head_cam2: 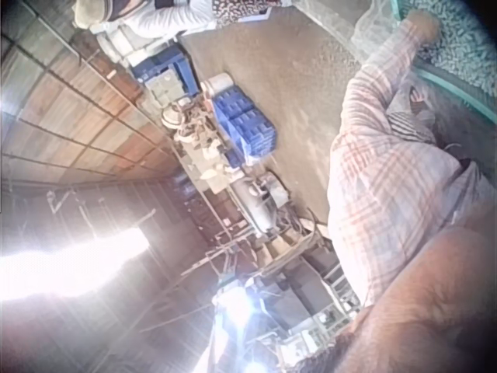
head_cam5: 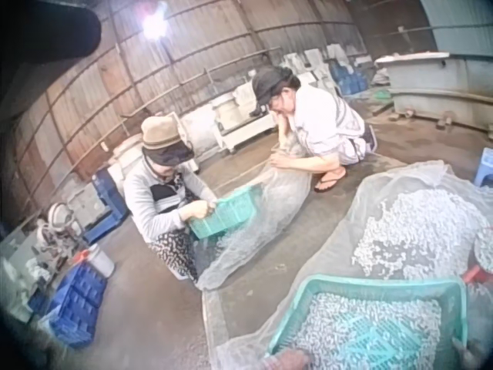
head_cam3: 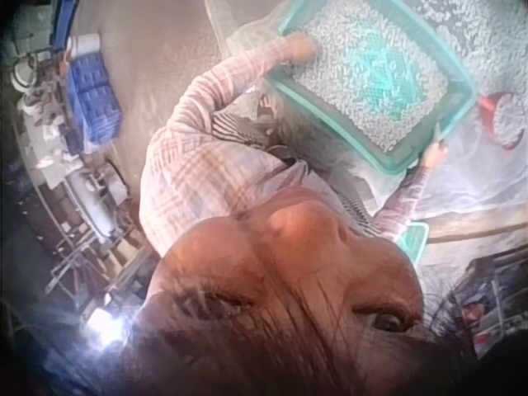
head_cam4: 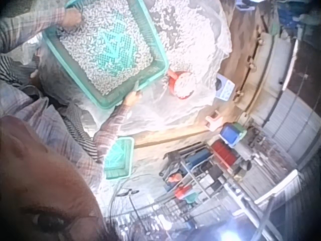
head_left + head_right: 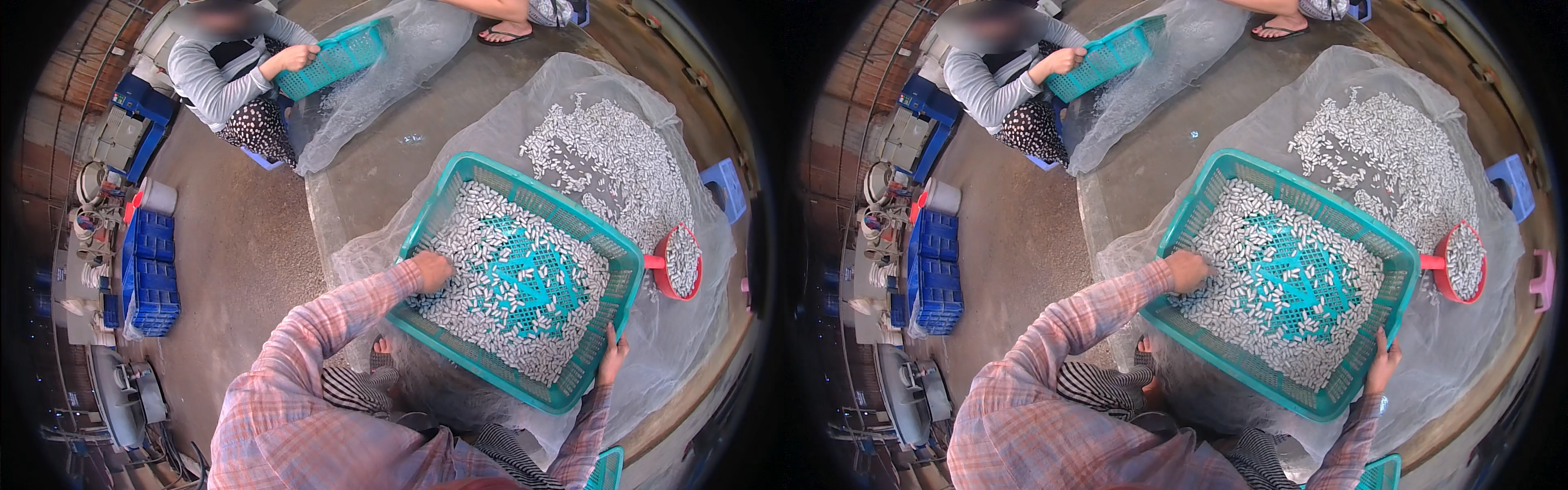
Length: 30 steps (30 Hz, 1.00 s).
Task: The person repeatedly scoops white pellets from a large pile into a green basket, sifts them by hand, and transfers them into a blue bin. The person also picks up a few stray pellets from the floor and returns them to the pile.
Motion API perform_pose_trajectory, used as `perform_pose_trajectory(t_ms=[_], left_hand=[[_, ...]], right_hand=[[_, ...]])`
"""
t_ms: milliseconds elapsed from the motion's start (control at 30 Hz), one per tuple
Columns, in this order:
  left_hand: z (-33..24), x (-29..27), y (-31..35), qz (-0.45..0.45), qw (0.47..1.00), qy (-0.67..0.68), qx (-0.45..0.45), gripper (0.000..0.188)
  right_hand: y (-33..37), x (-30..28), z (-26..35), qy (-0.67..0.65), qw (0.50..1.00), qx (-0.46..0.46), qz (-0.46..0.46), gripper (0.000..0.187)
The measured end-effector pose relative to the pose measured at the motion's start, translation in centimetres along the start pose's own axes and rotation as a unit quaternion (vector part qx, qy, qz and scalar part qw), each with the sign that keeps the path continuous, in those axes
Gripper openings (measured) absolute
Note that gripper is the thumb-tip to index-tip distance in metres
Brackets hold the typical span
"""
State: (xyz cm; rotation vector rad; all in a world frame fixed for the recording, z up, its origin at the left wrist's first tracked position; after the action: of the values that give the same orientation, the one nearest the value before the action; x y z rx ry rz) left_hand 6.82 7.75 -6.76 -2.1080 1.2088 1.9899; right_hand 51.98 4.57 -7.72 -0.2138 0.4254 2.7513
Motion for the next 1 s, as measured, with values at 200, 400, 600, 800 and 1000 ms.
perform_pose_trajectory(t_ms=[200,400,600,800,1000], left_hand=[[4.0,-13.0,4.9,-0.479,0.868,0.093,-0.094,0.047],[12.2,-0.6,6.3,-0.23,0.851,0.419,-0.219,0.056],[7.5,-9.9,4.7,-0.269,0.89,0.349,-0.122,0.046],[3.6,-15.1,8.6,-0.363,0.701,0.61,-0.069,0.062],[7.4,-9.1,8.1,-0.326,0.691,0.635,-0.112,0.07]], right_hand=[[1.7,0.5,7.2,0.386,0.909,-0.13,-0.09,0.046],[5.9,10.7,15.1,0.623,0.627,-0.447,0.136,0.065],[7.0,16.8,12.4,0.512,0.733,-0.391,0.218,0.053],[3.9,13.3,3.9,0.357,0.875,-0.314,-0.096,0.049],[1.0,16.3,-4.6,0.391,0.899,-0.181,-0.085,0.062]])
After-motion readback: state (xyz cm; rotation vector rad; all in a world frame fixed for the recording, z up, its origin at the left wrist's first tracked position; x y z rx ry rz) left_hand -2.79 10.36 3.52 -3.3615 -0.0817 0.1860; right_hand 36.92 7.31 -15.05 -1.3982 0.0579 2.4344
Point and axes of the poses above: each hand's wrist, its own y-axis away from the middle knuckle, its own x-axis out of the palm, z = x × y, the point moved 8 cm from there along -y, towards the middle knuckle, and after that the axes turned 2 degrees about -z, right-handed, at the moved point
